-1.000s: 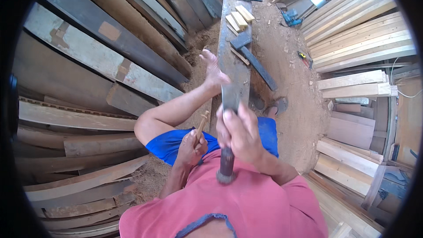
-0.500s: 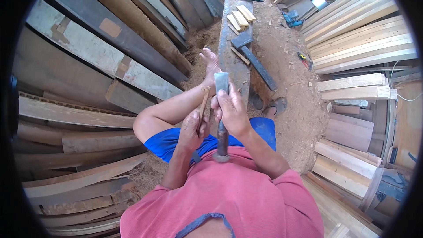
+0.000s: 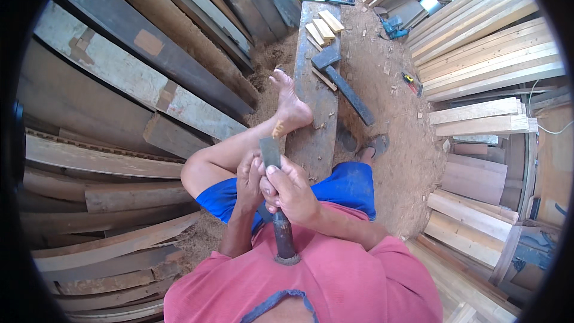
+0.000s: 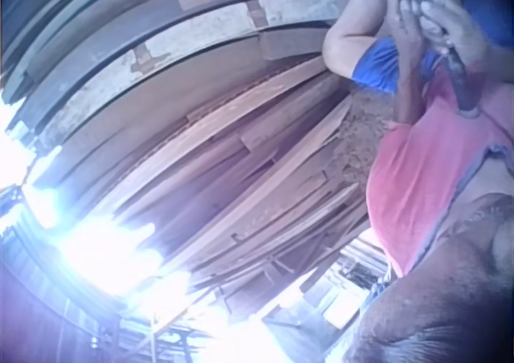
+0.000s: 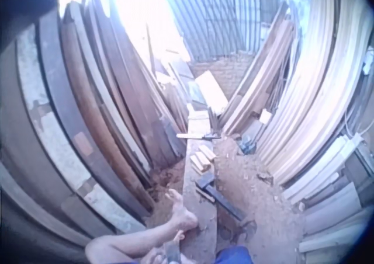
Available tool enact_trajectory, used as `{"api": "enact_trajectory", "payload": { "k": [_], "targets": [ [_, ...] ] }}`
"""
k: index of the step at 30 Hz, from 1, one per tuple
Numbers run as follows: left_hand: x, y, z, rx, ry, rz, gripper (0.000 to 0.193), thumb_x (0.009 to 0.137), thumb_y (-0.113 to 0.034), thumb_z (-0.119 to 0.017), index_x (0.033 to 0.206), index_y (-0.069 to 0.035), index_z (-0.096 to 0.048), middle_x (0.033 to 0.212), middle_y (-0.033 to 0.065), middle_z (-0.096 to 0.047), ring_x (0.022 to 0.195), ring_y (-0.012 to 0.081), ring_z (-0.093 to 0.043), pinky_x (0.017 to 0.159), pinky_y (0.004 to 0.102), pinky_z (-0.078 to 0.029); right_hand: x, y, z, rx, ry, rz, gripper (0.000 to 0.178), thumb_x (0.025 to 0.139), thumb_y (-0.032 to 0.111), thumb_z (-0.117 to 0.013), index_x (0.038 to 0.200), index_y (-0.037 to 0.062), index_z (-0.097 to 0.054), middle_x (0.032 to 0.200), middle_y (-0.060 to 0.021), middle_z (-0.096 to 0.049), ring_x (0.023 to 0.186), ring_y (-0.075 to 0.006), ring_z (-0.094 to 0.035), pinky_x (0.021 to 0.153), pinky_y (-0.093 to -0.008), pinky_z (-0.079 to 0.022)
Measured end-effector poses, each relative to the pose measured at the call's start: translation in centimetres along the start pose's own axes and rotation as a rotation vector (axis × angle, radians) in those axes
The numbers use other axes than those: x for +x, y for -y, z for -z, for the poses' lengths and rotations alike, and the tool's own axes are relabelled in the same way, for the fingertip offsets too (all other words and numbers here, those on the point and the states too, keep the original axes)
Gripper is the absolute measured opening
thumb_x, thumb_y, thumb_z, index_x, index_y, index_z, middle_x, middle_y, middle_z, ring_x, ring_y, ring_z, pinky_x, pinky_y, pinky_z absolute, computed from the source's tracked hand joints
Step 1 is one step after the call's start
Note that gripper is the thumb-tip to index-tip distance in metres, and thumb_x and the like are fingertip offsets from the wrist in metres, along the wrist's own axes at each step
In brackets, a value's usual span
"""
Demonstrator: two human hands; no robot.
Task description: The person shapes a small piece of wood by hand using a chisel and then hits the chisel with an axe to carve it while sitting on a bench.
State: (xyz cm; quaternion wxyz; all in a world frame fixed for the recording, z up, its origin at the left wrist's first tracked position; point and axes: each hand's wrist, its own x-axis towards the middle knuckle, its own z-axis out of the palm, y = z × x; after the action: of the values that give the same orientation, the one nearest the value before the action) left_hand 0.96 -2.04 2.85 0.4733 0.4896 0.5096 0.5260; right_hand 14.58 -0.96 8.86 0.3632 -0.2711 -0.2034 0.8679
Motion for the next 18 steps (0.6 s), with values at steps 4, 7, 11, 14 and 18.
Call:
{"api": "enact_trajectory", "payload": {
  "k": [4, 7, 11, 14, 18],
  "targets": [
    [-1.0, -2.2, -0.1, 0.162, 0.03, 0.007, 0.031, 0.103, -0.026, -0.041, 0.095, -0.002, -0.058, 0.069, 0.0005, -0.053, 0.062, 0.0092, -0.049, 0.057, 0.0268, -0.04, -1.5, 0.7, 0.5, 0.07, -0.07, 0.094, 0.015, 0.102, 0.023, -0.042, 0.105, 0.0086, -0.046, 0.069, 0.0013, -0.043, 0.048, -0.005, -0.038, 0.046, -0.0238, -0.042],
    [-6.9, 2.1, 2.4, -0.012, 0.123, 0.135, 0.032, 0.103, -0.028, -0.041, 0.091, -0.002, -0.056, 0.063, -0.0018, -0.05, 0.057, 0.0073, -0.045, 0.051, 0.0262, -0.035, -4.2, 3.8, 2.2, 0.015, -0.087, 0.389, 0.016, 0.102, 0.024, -0.044, 0.102, 0.0086, -0.044, 0.066, 0.0006, -0.043, 0.046, -0.0061, -0.037, 0.044, -0.0242, -0.041],
    [-5.4, 2.8, 0.5, -0.415, -0.059, 0.353, 0.049, 0.103, -0.047, -0.038, 0.08, -0.006, -0.051, 0.06, -0.001, -0.042, 0.048, 0.0096, -0.036, 0.046, 0.0248, -0.032, -2.3, 4.9, 4.7, -0.204, -0.305, 0.302, 0.023, 0.1, 0.025, -0.048, 0.113, 0.0065, -0.047, 0.062, 0.0025, -0.042, 0.045, -0.0042, -0.036, 0.043, -0.0233, -0.04],
    [-2.0, 2.7, 0.0, -0.559, 0.143, 0.371, 0.045, 0.103, -0.044, -0.04, 0.09, -0.004, -0.056, 0.06, -0.0009, -0.042, 0.051, 0.0092, -0.038, 0.049, 0.0255, -0.033, 1.0, 4.4, 4.4, -0.437, -0.274, 0.272, 0.021, 0.099, 0.022, -0.052, 0.114, 0.0061, -0.053, 0.066, 0.0029, -0.046, 0.047, -0.0027, -0.038, 0.043, -0.0205, -0.038],
    [-0.2, 0.9, -1.0, -0.738, 0.243, 0.457, 0.044, 0.104, -0.042, -0.039, 0.092, -0.003, -0.057, 0.06, -0.0009, -0.041, 0.049, 0.0089, -0.037, 0.048, 0.0247, -0.033, 2.7, 4.4, 4.1, -0.664, -0.166, 0.349, 0.013, 0.096, 0.017, -0.059, 0.102, 0.0052, -0.06, 0.064, 0.0049, -0.049, 0.051, -0.0013, -0.042, 0.045, -0.0195, -0.037]
  ]
}}
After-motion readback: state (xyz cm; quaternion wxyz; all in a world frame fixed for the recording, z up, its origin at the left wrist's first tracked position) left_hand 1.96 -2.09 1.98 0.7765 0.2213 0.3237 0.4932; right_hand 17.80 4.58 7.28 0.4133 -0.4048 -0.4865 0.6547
